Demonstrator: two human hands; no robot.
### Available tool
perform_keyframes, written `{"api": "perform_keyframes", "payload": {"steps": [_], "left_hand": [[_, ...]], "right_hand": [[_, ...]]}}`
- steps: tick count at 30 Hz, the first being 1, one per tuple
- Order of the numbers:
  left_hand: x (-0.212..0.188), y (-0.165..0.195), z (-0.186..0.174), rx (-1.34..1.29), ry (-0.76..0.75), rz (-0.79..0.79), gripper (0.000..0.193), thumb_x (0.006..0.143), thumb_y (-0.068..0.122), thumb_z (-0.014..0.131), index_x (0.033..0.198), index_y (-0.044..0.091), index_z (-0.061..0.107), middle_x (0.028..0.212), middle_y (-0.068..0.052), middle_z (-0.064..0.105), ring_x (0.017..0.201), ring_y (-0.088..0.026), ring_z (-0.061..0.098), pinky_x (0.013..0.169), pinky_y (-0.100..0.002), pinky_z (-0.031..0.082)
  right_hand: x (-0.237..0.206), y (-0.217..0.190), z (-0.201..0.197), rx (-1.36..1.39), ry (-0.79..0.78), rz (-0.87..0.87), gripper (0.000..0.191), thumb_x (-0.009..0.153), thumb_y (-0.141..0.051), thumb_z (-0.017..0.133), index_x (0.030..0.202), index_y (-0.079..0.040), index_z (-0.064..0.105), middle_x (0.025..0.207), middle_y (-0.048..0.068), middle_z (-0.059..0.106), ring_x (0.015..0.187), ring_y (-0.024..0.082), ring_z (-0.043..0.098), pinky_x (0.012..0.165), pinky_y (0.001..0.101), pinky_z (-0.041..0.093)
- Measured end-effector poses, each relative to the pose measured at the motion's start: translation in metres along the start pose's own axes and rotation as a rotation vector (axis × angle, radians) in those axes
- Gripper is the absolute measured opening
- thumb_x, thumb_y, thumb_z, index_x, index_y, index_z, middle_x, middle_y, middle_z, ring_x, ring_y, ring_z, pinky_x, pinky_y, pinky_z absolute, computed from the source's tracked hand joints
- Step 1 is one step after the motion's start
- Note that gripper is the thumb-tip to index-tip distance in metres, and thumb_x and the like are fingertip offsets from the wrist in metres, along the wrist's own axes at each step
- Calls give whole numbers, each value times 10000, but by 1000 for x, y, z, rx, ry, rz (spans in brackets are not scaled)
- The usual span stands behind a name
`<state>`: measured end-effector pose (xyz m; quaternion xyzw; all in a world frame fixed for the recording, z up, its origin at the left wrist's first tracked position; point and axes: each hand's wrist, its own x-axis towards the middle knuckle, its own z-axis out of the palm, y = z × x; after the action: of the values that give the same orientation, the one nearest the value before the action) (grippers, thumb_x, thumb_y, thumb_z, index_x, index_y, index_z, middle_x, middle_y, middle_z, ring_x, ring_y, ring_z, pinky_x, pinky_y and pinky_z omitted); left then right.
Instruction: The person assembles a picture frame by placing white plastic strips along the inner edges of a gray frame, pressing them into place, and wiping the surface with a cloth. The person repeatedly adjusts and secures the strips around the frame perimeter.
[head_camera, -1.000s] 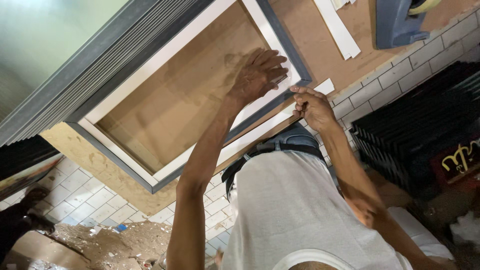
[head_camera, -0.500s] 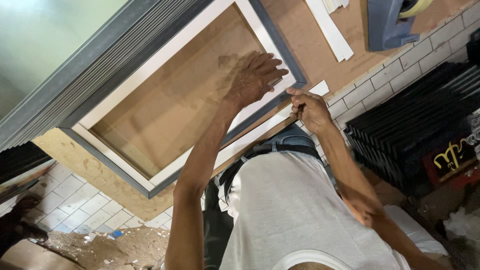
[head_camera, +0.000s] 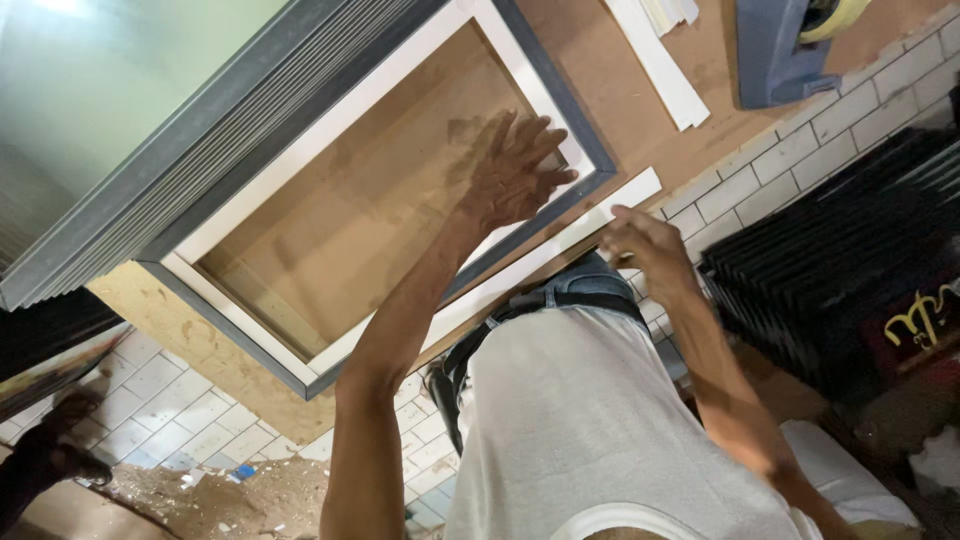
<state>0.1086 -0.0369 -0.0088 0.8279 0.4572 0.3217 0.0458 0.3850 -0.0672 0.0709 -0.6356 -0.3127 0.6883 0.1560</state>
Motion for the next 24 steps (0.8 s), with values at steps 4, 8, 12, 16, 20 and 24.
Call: {"api": "perform_keyframes", "payload": {"steps": [4, 8, 12, 16, 20, 24], "left_hand": [[13, 20, 6, -211, -126, -312, 94, 793, 279, 801, 874, 325, 797, 1366, -68, 560, 1387, -317, 411, 1219, -641, 150], [28, 37, 6, -206, 19, -470, 186, 661, 141, 869, 774, 241, 760, 1271, -25, 572, 1334, -282, 457, 1247, -631, 210], [38, 43, 2, -239, 12, -587, 241, 574, 140, 887, 734, 192, 715, 1205, -35, 574, 1297, -285, 470, 1239, -635, 216], [38, 39, -3, -258, 31, -547, 281, 605, 172, 913, 783, 188, 695, 1216, -17, 570, 1312, -274, 470, 1244, -642, 196], [32, 31, -8, -241, 5, -458, 275, 682, 212, 903, 872, 218, 705, 1262, -31, 562, 1355, -294, 444, 1227, -651, 171], [28, 29, -13, -201, -69, -409, 294, 689, 217, 872, 940, 222, 719, 1290, -44, 569, 1373, -305, 440, 1206, -673, 147]], "right_hand": [[-15, 11, -31, -38, 29, -91, 398, 900, -27, 664, 1293, 34, 677, 905, 75, 714, 762, 131, 669, 726, 276, 599], [-10, 14, -45, 72, 75, -167, 344, 866, 9, 663, 1202, 67, 704, 918, 74, 711, 827, 127, 708, 731, 283, 608], [-9, 12, -42, 58, 54, -175, 285, 903, 5, 675, 1177, 72, 722, 932, 84, 722, 785, 138, 668, 730, 289, 601], [-8, 4, -40, 39, 2, -207, 279, 895, 12, 682, 1164, 69, 729, 927, 84, 696, 804, 126, 680, 741, 299, 618], [-4, -11, -55, 14, 55, -224, 198, 932, -22, 675, 1109, 49, 729, 913, 95, 710, 758, 134, 682, 739, 306, 630], [7, -41, -98, 141, 225, -406, 246, 904, -10, 672, 1143, 43, 677, 978, 76, 700, 793, 148, 671, 737, 317, 615]]}}
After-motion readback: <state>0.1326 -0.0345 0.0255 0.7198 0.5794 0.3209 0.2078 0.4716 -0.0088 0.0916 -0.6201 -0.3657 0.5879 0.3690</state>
